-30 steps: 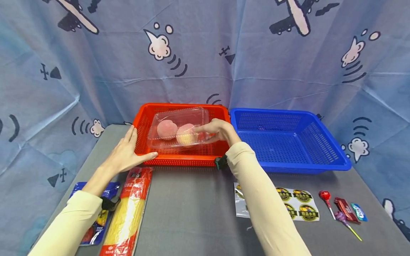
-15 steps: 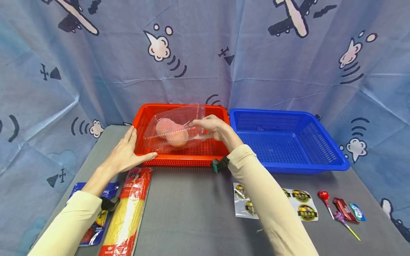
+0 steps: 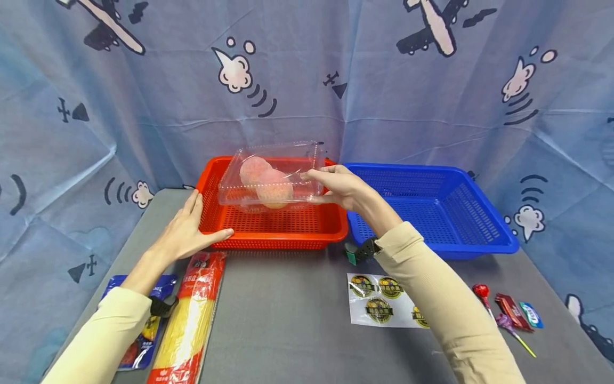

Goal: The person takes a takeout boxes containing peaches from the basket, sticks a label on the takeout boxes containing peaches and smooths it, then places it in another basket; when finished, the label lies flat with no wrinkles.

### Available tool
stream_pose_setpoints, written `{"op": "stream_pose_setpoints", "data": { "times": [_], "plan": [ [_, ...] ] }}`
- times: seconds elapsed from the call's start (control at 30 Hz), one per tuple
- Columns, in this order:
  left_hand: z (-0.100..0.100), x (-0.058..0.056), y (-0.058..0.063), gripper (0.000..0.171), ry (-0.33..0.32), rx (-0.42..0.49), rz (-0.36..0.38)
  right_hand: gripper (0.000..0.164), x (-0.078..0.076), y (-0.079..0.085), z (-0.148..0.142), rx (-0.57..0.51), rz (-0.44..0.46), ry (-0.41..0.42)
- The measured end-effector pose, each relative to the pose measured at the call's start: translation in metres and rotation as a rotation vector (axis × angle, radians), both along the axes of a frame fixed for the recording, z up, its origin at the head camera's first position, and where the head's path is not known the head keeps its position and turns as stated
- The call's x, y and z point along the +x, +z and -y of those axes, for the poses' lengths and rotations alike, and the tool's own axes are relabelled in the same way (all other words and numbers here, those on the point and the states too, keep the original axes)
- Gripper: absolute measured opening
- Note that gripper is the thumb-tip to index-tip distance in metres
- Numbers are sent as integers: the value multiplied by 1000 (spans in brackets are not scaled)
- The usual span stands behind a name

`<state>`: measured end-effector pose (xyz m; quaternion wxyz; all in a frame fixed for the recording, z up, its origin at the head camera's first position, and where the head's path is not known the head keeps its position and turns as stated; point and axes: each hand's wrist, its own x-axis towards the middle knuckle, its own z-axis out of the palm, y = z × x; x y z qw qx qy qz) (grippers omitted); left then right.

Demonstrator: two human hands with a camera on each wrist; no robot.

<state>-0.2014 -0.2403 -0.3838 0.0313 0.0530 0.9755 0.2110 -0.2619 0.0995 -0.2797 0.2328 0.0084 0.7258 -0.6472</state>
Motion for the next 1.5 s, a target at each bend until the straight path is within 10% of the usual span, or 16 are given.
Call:
{"op": "stream_pose_setpoints", "data": {
  "times": [0.6, 1.03, 1.5],
  "plan": [
    [3, 1, -1, 121, -46, 4, -56, 69, 102, 23, -62, -96, 27, 97],
    [3, 1, -1, 119, -45, 9, -75, 69, 169, -26, -76, -69, 56, 115],
    [-1, 2, 1, 128, -10, -1, -3, 66, 191, -89, -68, -106, 121, 84]
  ]
}}
